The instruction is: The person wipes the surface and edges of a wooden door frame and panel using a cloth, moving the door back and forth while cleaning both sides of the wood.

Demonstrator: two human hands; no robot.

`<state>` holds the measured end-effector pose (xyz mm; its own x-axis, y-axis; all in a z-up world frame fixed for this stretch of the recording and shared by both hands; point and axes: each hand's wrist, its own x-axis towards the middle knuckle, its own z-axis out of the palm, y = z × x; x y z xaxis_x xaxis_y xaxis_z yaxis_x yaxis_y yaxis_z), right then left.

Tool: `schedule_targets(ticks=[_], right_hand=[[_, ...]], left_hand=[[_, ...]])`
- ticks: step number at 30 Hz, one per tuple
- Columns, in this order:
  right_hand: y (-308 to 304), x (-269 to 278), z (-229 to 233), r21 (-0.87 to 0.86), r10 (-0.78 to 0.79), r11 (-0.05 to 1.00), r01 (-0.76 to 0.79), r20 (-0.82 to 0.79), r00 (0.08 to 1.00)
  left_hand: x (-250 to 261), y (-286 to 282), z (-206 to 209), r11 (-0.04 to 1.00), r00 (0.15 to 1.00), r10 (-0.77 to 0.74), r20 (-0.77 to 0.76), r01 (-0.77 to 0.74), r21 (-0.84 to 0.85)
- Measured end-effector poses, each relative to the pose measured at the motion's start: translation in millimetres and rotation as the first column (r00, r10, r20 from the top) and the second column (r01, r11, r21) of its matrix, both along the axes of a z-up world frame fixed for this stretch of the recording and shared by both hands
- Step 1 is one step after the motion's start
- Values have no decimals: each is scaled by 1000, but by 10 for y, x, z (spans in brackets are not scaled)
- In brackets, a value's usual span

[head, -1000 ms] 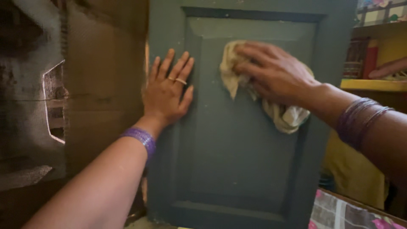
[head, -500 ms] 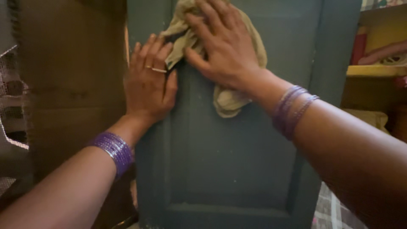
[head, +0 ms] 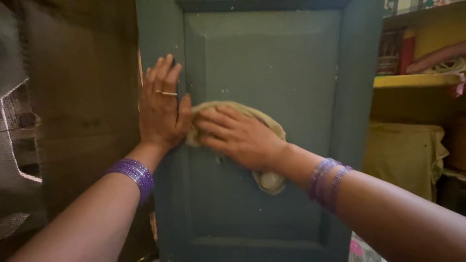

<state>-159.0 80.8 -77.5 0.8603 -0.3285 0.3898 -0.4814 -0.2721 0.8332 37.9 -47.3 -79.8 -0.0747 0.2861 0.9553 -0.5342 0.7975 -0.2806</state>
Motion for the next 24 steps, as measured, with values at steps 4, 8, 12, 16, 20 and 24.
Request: schedule_targets(ticks=[4, 8, 12, 16, 20, 24], right_hand=[[305, -253, 60, 132, 7, 991, 2, -69, 998], [429, -362, 311, 61, -123, 989, 134, -160, 980], [477, -386, 652, -11, -192, 981, 192, 21, 981], [318, -244, 847, -118, -74, 989, 88, 118, 990], [85, -57, 1009, -216, 43, 976, -18, 111, 993], [-86, 103, 1111, -216, 214, 963, -160, 255, 943]], left_hand=[[-15, 53, -2, 996, 996, 94, -7, -94, 2], [-8, 64, 18, 997, 997, 78, -3, -78, -11], [-2, 73, -4, 997, 997, 78, -9, -79, -10], [3, 51, -12, 998, 998, 54, -16, -55, -25], [0, -13, -43, 999, 999, 41, -21, -42, -17], [-22, -114, -86, 999, 998, -41, -50, 42, 1]])
